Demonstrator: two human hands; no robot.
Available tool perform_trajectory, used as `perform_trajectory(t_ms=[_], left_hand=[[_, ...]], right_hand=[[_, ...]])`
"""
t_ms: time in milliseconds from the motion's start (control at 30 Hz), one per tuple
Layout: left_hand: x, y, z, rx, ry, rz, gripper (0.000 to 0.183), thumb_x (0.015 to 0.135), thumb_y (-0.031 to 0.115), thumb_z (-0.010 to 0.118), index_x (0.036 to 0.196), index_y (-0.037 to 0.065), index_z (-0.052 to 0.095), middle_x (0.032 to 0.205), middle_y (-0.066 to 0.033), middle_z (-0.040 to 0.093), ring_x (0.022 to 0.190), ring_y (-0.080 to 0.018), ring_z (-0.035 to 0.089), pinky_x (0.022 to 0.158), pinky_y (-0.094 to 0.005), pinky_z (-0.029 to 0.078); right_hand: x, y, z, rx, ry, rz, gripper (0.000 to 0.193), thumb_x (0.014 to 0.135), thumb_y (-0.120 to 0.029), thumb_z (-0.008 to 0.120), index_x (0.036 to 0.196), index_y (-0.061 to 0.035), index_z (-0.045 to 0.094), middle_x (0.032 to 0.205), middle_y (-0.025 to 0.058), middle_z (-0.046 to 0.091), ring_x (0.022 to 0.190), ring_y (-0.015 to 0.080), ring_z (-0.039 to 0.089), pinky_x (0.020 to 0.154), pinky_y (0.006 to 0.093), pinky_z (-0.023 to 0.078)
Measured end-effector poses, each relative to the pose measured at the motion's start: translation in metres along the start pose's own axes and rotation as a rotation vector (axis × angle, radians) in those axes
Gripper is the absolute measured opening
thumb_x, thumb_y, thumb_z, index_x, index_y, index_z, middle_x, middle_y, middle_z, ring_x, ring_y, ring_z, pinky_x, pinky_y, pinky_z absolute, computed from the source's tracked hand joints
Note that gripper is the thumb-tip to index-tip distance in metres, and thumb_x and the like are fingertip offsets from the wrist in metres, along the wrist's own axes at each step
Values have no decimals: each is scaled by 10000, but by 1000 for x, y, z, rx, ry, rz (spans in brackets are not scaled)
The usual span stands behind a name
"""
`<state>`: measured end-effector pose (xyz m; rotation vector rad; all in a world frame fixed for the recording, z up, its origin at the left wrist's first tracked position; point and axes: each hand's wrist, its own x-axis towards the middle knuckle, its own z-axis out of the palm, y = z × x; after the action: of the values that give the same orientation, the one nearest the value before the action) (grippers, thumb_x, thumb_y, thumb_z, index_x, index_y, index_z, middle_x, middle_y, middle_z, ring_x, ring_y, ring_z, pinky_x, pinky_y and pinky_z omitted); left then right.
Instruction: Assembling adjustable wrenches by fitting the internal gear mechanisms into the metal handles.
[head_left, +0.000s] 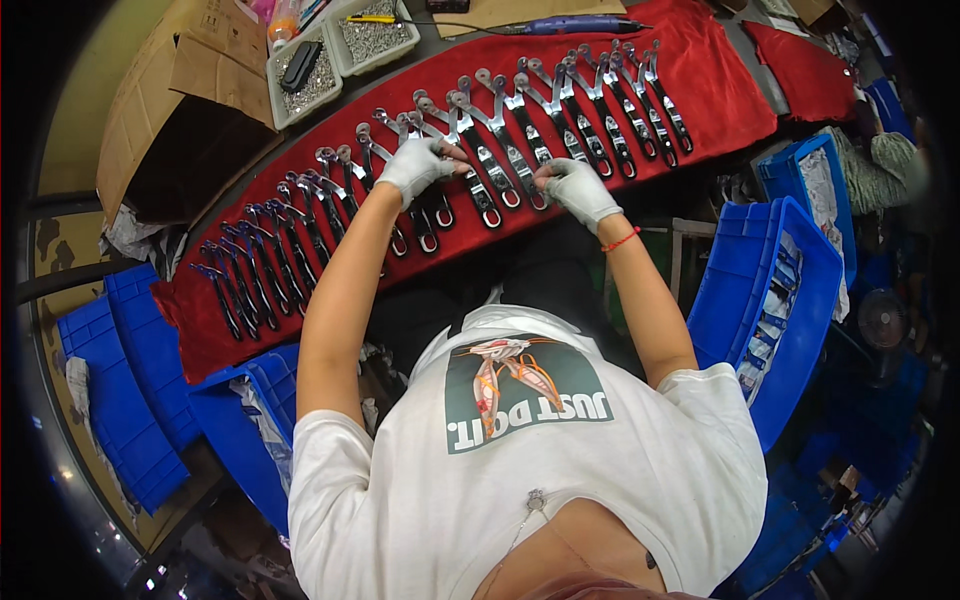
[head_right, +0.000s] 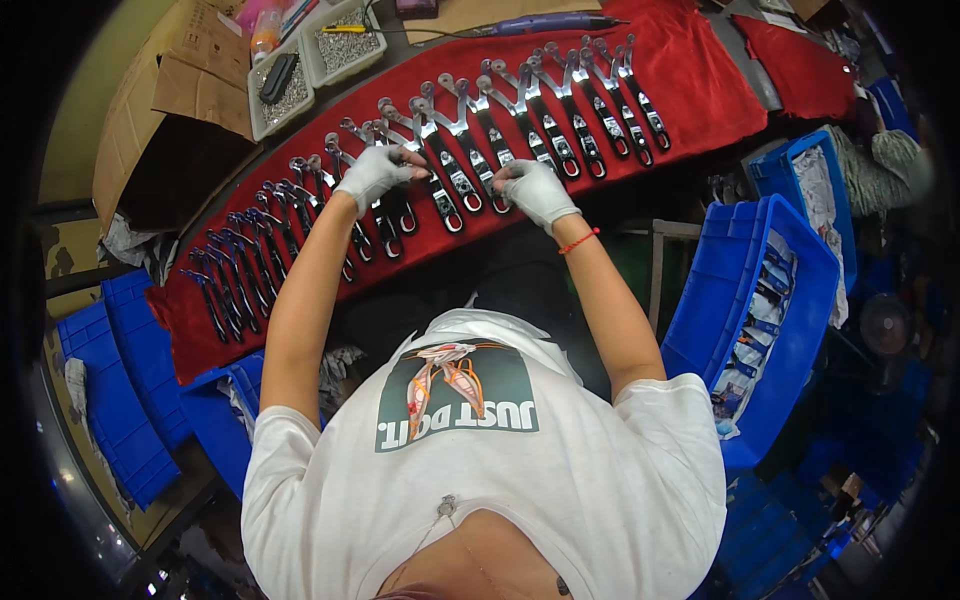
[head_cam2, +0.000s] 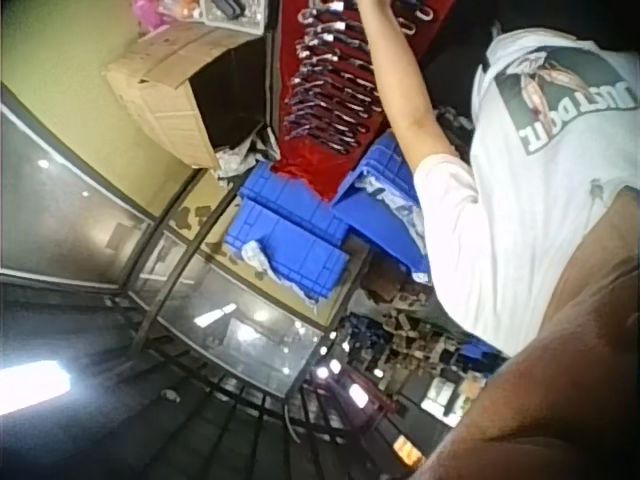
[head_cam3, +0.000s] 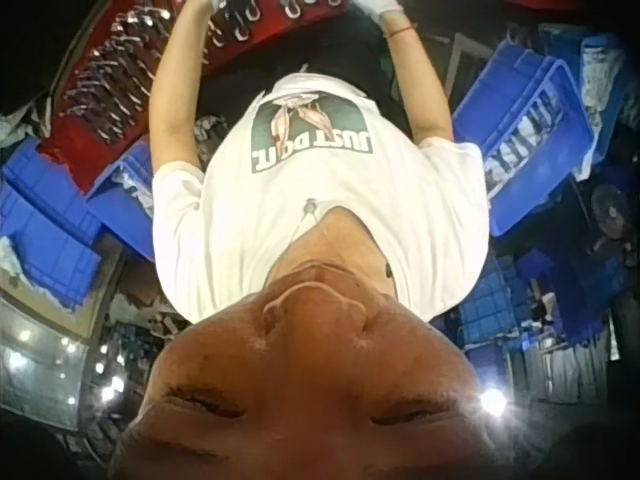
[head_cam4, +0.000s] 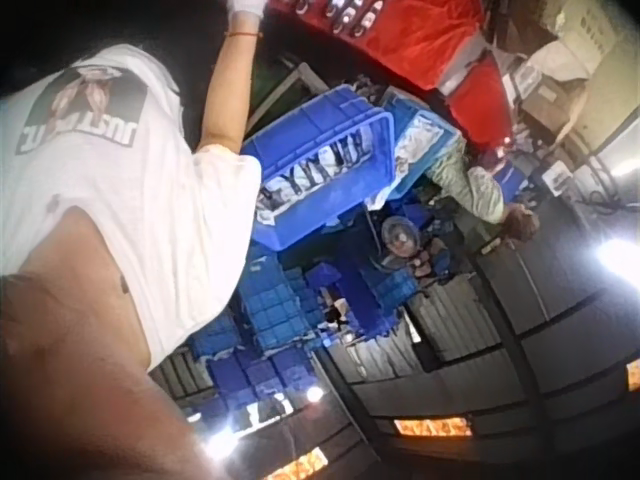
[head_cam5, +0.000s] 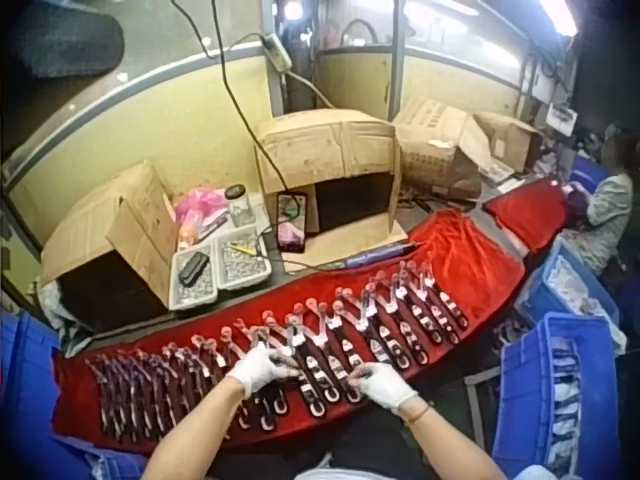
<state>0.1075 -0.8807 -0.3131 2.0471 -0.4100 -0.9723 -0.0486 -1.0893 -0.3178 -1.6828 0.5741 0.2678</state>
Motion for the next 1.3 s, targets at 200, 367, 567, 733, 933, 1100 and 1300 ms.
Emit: perform_trajectory(t_ms=[200, 367, 567, 733, 933, 1100, 1300], left_hand=[[-28, -24, -22, -441, -11, -31, 196, 787, 123, 715, 939, 13, 658, 841, -30, 647, 771, -85, 607, 721, -214, 505], [-31, -34, -31, -235, 186, -67, 151, 764, 120, 721, 857, 8, 682, 761, -35, 647, 670, -109, 592, 624, -230, 477], [-5, -43, -26, 216, 209, 28, 246, 693, 244, 773, 855, 69, 710, 794, -105, 676, 745, -198, 633, 730, -315, 478], [13, -33, -33, 381, 155, -24, 272, 654, 293, 795, 831, 102, 716, 837, -118, 681, 809, -268, 648, 777, -348, 489], [22, -23, -41, 574, 11, -20, 304, 610, 299, 820, 818, 104, 714, 856, -112, 685, 838, -263, 652, 796, -354, 497], [32, -24, -48, 611, -34, -44, 343, 585, 315, 833, 828, 105, 714, 858, -105, 687, 838, -259, 653, 797, -350, 500], [28, -30, -51, 597, -81, 37, 320, 629, 295, 820, 842, 79, 716, 791, -80, 685, 760, -206, 648, 755, -323, 506]], right_hand=[[19, 18, 7, -507, 94, -194, 122, 730, -113, 680, 806, -18, 677, 819, 150, 663, 789, 288, 642, 725, 363, 492], [10, 1, 15, -676, 187, -247, 125, 740, -126, 668, 810, -24, 650, 791, 158, 655, 771, 316, 637, 695, 383, 487], [17, 4, 9, -703, 228, -207, 121, 730, -151, 679, 756, -36, 649, 782, 172, 647, 807, 342, 625, 734, 422, 480], [14, 0, 8, -738, 232, -216, 126, 726, -153, 683, 760, -35, 658, 783, 173, 647, 802, 335, 627, 733, 419, 481], [16, 0, 3, -739, 223, -173, 124, 715, -142, 685, 755, -27, 662, 777, 179, 641, 776, 331, 624, 708, 400, 481], [19, -4, 2, -742, 176, -143, 134, 715, -170, 701, 732, -42, 669, 768, 177, 645, 787, 323, 634, 725, 406, 487], [20, -6, -1, -867, 201, -123, 141, 730, -134, 699, 818, -26, 675, 783, 164, 658, 755, 281, 645, 704, 387, 490]])
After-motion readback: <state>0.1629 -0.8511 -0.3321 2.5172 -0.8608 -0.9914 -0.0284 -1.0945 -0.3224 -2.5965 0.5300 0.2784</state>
